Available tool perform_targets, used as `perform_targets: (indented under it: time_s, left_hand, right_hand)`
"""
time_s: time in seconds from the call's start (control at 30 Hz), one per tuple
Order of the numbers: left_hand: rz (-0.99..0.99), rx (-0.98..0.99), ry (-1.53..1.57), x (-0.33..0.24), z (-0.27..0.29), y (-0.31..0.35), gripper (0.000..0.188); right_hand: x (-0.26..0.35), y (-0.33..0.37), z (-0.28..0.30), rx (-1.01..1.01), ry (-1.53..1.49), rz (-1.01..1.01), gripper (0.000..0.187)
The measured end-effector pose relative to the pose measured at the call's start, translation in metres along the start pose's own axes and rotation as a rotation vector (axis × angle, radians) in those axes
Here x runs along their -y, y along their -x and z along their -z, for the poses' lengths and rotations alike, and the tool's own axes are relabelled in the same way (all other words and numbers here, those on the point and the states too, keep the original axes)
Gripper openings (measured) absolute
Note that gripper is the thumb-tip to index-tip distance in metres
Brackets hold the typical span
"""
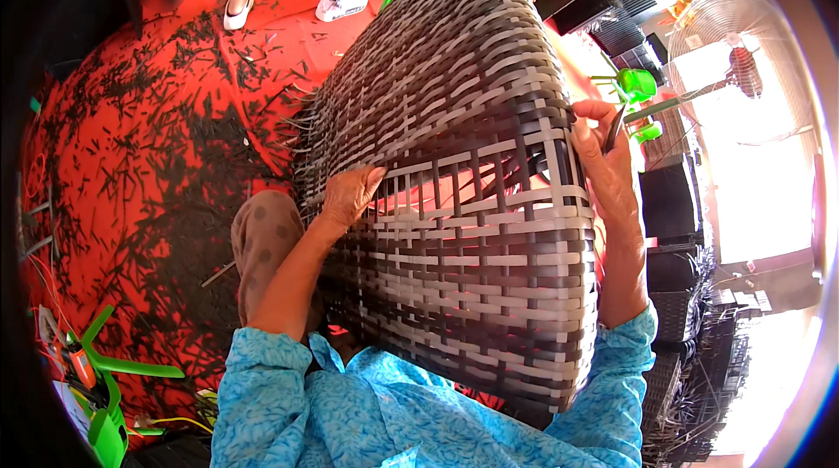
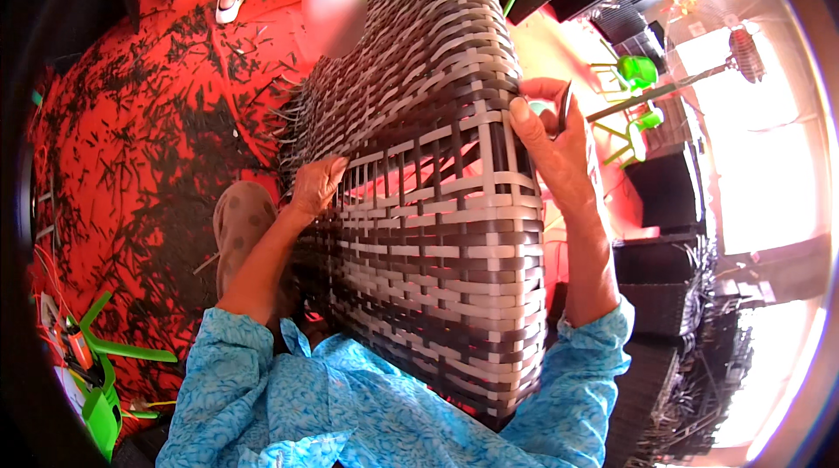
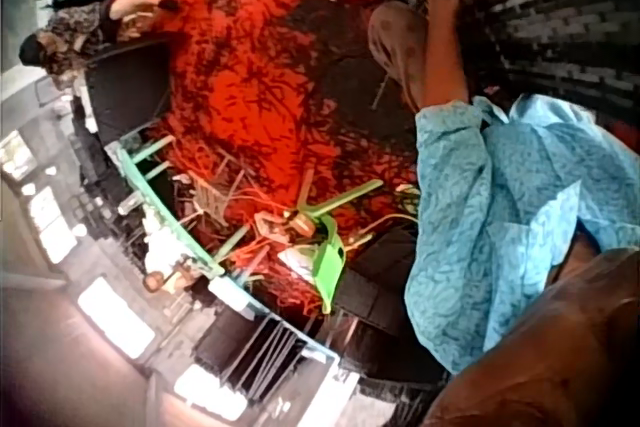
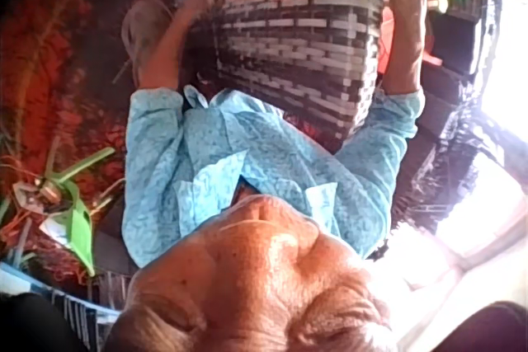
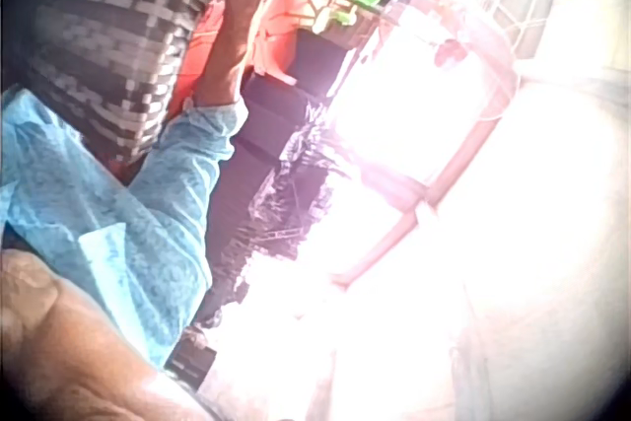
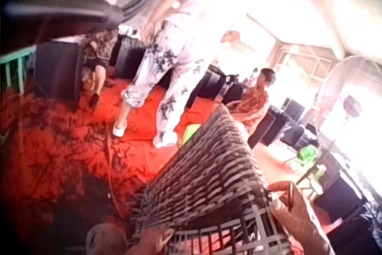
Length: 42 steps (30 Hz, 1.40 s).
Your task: The person weaves wicker furniture by threading synthetic strips through the frame using a tool, tucking the ends, and turning the frame to weave strips across the panel by hand.
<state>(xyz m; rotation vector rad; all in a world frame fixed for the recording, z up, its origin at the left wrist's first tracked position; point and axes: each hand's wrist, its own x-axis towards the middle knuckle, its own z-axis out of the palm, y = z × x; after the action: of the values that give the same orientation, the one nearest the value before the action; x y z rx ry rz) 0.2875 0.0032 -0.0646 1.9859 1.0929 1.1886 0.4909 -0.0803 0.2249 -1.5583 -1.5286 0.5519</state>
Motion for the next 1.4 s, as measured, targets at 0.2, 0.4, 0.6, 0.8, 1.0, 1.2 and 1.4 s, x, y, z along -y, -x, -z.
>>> perform_targets:
  time_s: [0.2,0.4,0.6,0.8,1.0,1.2,1.4]
  left_hand:
    - [0.094,0.046,-0.021,0.007,0.003,0.003,0.036]
    - [-0.03,-0.383,0.115,-0.017,0.033,0.003,0.041]
    - [-0.286,0.081,0.192,-0.066,0.009,0.022,0.066]
    - [-0.116,0.148,0.132,-0.003,-0.002,0.057,0.069]
    - [0.202,-0.096,0.023,0.026,-0.006,0.096,0.06]
    - [-0.003,-0.205,0.066,0.021,0.017,0.118,0.041]
    - [0.3,-0.179,0.233,0.063,0.014,0.163,0.033]
  right_hand:
    - [0.001,-0.005,-0.031,-0.12,0.202,0.048,0.056]
    - [0.004,-0.001,-0.043,-0.178,0.183,-0.008,0.048]
    - [0.006,0.005,-0.053,-0.172,0.088,-0.036,0.048]
    - [0.009,0.011,-0.059,-0.165,0.028,-0.065,0.052]
    - [0.021,0.017,-0.061,-0.136,0.023,-0.085,0.057]
    - [0.018,0.019,-0.065,-0.169,0.017,-0.072,0.063]
    - [0.008,0.021,-0.063,-0.131,-0.025,-0.111,0.072]
